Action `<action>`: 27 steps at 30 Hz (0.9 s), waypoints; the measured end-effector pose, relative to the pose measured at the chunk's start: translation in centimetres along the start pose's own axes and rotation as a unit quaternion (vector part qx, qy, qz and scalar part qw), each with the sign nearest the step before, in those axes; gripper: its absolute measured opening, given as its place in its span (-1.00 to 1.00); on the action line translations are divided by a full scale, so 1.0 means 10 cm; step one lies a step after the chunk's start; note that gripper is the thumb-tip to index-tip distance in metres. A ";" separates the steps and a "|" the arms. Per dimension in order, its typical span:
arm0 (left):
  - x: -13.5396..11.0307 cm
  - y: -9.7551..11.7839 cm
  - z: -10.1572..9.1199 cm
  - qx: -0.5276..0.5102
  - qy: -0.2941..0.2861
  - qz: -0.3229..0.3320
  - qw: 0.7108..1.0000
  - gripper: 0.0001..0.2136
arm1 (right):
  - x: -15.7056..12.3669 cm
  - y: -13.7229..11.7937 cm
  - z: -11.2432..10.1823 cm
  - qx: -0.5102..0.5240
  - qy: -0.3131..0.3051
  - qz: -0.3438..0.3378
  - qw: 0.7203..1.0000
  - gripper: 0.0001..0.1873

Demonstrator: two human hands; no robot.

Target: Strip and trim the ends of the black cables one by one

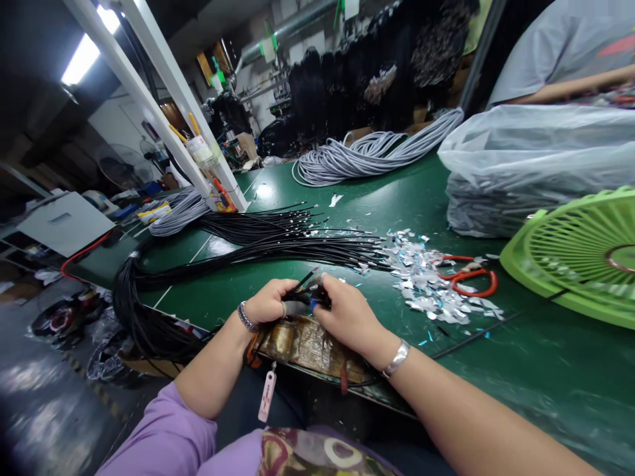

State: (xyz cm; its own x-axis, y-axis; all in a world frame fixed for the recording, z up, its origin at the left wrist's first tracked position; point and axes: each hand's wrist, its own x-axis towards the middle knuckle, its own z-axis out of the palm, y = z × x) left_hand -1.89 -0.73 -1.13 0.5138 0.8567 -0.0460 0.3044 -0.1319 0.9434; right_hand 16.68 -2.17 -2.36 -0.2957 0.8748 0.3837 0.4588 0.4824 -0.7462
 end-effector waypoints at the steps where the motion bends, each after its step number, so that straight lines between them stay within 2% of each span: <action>1: 0.00 0.00 0.00 0.017 0.014 0.012 1.000 -0.77 | 0.00 0.01 0.01 0.010 0.010 0.010 1.000 -0.92; 4: -0.01 0.00 0.01 0.051 0.065 0.037 0.996 -0.80 | 0.03 0.07 0.03 0.109 0.015 0.031 0.993 -0.93; 7: -0.03 0.02 0.01 0.009 0.103 0.036 0.994 -0.73 | 0.08 0.18 0.02 0.185 0.024 0.037 0.982 -0.83; 10: -0.11 0.09 -0.01 -0.055 0.149 0.014 0.987 -0.62 | 0.12 0.28 -0.01 0.166 0.019 0.037 0.985 -0.81; 13: -0.29 0.18 -0.03 -0.079 0.219 0.011 0.972 -0.56 | 0.13 0.32 -0.04 0.121 -0.004 0.024 0.992 -0.86; 16: -0.63 0.28 -0.04 -0.092 0.275 0.021 0.957 -0.55 | 0.13 0.32 -0.07 0.093 -0.029 -0.009 0.995 -0.83; 19: -1.09 0.31 0.05 -0.102 0.310 0.028 0.945 -0.53 | 0.14 0.31 -0.12 0.074 -0.045 -0.036 0.996 -0.84; 23: -1.69 0.25 0.34 -0.102 0.333 -0.003 0.937 -0.50 | 0.13 0.19 -0.18 0.041 -0.044 -0.057 0.997 -0.90; 27: -2.10 0.11 0.71 -0.103 0.299 -0.073 0.946 -0.50 | -0.16 -0.21 -0.22 0.035 0.022 -0.041 0.998 -0.88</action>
State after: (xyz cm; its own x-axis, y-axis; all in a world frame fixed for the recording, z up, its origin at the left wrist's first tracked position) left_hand -6.68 -22.38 -1.49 -0.0856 0.9953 -0.0456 0.1427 0.0575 0.9881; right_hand 18.02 -4.44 -0.22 -0.2919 0.8341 0.4681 0.3740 0.5500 -0.7468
